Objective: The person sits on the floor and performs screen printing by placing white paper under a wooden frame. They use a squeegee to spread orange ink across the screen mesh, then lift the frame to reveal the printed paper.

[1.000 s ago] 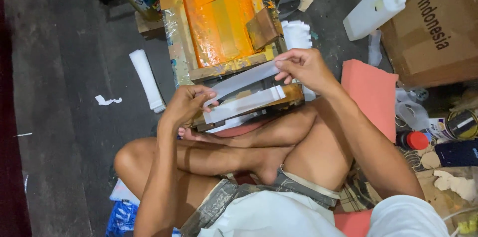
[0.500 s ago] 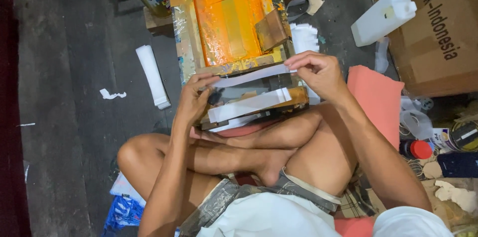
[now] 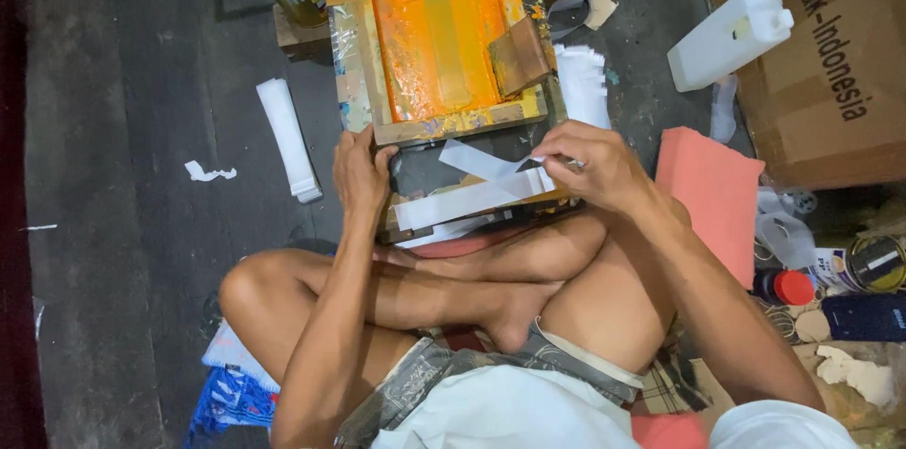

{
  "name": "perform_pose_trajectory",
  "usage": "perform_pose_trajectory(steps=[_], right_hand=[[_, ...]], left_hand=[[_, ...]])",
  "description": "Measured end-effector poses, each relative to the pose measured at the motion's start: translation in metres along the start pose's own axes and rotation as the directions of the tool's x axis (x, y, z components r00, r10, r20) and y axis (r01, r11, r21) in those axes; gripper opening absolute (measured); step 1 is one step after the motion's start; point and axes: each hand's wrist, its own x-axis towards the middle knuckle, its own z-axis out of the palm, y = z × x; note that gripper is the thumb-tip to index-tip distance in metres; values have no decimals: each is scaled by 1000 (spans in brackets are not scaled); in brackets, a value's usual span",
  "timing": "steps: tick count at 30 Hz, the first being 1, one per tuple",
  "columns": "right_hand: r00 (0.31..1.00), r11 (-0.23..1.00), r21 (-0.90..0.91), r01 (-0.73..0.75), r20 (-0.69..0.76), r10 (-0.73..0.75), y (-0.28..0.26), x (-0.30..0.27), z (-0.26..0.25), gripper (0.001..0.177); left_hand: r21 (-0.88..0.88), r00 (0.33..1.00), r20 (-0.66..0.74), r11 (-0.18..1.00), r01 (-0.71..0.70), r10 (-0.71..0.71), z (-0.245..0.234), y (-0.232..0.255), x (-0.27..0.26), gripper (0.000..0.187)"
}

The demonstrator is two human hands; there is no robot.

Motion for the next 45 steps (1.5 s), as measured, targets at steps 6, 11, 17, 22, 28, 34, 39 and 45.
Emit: perform_pose_trajectory(steps=[6,11,17,22,28,34,39,45], right_hand=[[997,999,-32,38,62,-36,-5,5,10,16],[996,978,-189,83,3,-84,23,0,53,12],[1000,983,-186,9,20,-5,5,17,86,20],[991,955,-297,-16,122,55,8,11,105,23],[990,877,-481,-14,114,78,13,16,132,34],[997,879,-477,1,67,35,23,12,142,35],[999,860,-510,28,47,-5,20,19,139,32],[996,863,-505,1,74,43,23,25,136,36]], left_hand=[[26,991,-132,999,30,-26,6,4,-9,48],[2,985,-167,999,44,-43,-14,26,1,47],[-135,966,-257,989,-57,20,-37,51,26,45],[-165,936,-330,969,-183,120,-41,50,50,43],[-230,923,-373,955,-189,93,-53,66,59,41],[-289,927,-365,936,-202,88,-58,71,63,40],[-280,924,-371,937,-208,94,-60,74,69,41],[-275,921,-374,936,-219,106,-67,79,71,42]])
